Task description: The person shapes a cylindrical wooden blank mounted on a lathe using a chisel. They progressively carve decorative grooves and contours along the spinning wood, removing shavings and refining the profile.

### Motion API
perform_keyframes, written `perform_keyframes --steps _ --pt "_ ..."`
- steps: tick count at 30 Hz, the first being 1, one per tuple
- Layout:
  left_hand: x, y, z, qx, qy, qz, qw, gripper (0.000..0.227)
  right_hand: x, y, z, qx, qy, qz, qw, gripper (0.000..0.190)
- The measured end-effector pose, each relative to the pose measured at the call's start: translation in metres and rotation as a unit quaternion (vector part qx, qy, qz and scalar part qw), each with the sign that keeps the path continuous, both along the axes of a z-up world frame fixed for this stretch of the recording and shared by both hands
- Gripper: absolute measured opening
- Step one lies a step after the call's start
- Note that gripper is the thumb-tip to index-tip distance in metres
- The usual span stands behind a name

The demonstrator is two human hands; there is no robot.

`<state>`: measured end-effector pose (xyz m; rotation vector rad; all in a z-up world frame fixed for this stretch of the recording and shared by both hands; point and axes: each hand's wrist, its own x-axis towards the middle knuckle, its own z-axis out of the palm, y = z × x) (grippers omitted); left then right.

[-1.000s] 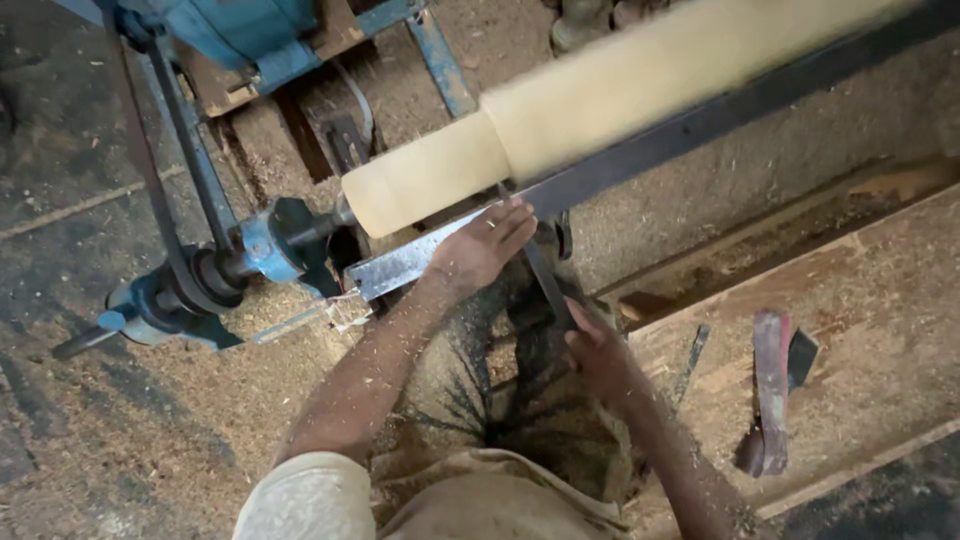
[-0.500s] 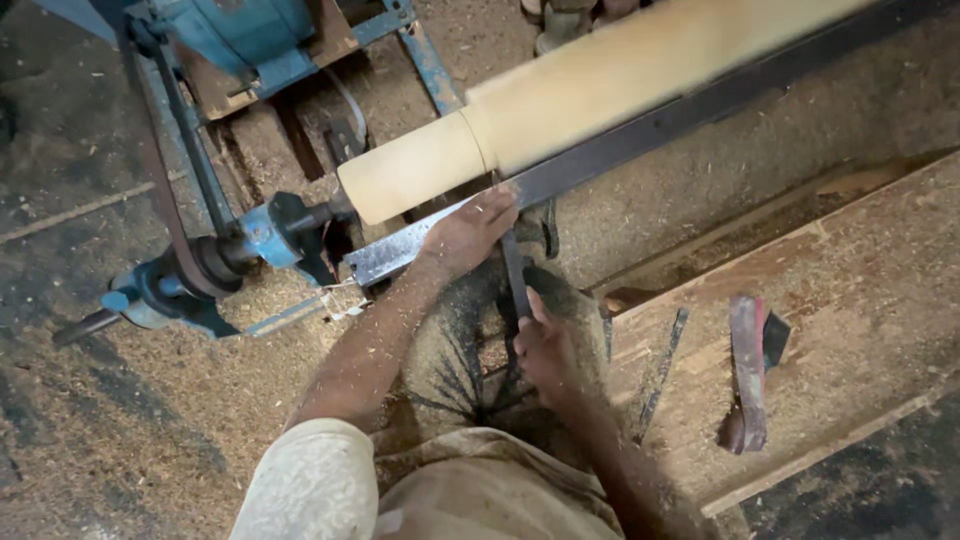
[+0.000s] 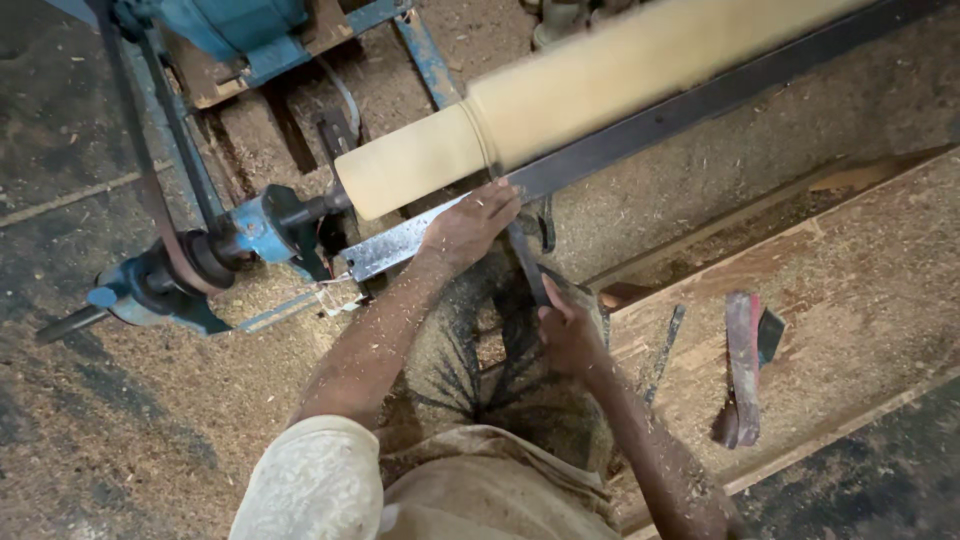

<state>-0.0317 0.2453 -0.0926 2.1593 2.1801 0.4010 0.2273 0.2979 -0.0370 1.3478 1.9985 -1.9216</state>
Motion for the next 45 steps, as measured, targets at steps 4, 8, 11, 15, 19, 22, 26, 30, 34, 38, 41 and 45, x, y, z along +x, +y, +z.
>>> perform_keyframes --steps 4,8,11,15,19,22,26,30,34,38,41,45 --pt "0.002 -0.001 -0.006 -0.008 -0.033 0.001 0.999 0.056 0.007 0.007 -0.001 -0.03 -0.018 -0.005 0.999 0.059" --pt "0.002 0.0 -0.01 0.001 0.007 0.007 1.0 0.053 0.018 0.017 -0.009 0.056 0.012 0.047 0.997 0.06" --pt "0.001 0.001 -0.009 -0.001 -0.01 0.004 1.0 0.053 0.015 0.012 -0.024 0.42 0.067 0.221 0.878 0.026" --pt "0.001 0.0 -0.011 0.022 0.004 0.001 1.0 0.052 0.012 -0.012 -0.027 0.12 -0.009 -0.008 0.993 0.031" --pt "0.0 -0.005 -0.015 0.004 -0.062 0.021 0.998 0.054 0.005 -0.003 -0.003 0.091 0.046 0.034 0.994 0.043" --pt "0.0 0.004 -0.012 0.015 -0.017 0.01 1.0 0.054 0.002 0.014 0.021 0.085 0.052 0.056 0.993 0.052" --pt "0.002 -0.003 -0.011 -0.009 -0.077 0.027 0.997 0.059 0.006 0.02 0.032 0.027 -0.007 0.052 0.998 0.059" --pt "-0.003 0.001 -0.009 0.046 -0.031 -0.004 0.998 0.054 0.002 0.009 0.021 0.188 0.034 0.09 0.977 0.054" --pt "-0.001 -0.004 -0.017 0.001 -0.03 0.007 1.0 0.05 0.005 -0.003 0.004 0.097 0.008 0.035 0.995 0.053" --pt "-0.001 0.001 -0.015 0.019 -0.024 0.018 0.999 0.05 0.004 0.018 0.013 0.087 0.006 0.06 0.994 0.056" --pt "0.001 0.002 -0.01 0.016 -0.021 0.018 1.0 0.053 0.0 0.021 0.033 0.031 -0.048 0.04 0.998 0.057" --pt "0.004 -0.003 -0.006 0.016 0.082 0.016 0.996 0.054 -0.005 0.016 0.064 0.067 0.002 0.084 0.994 0.061"
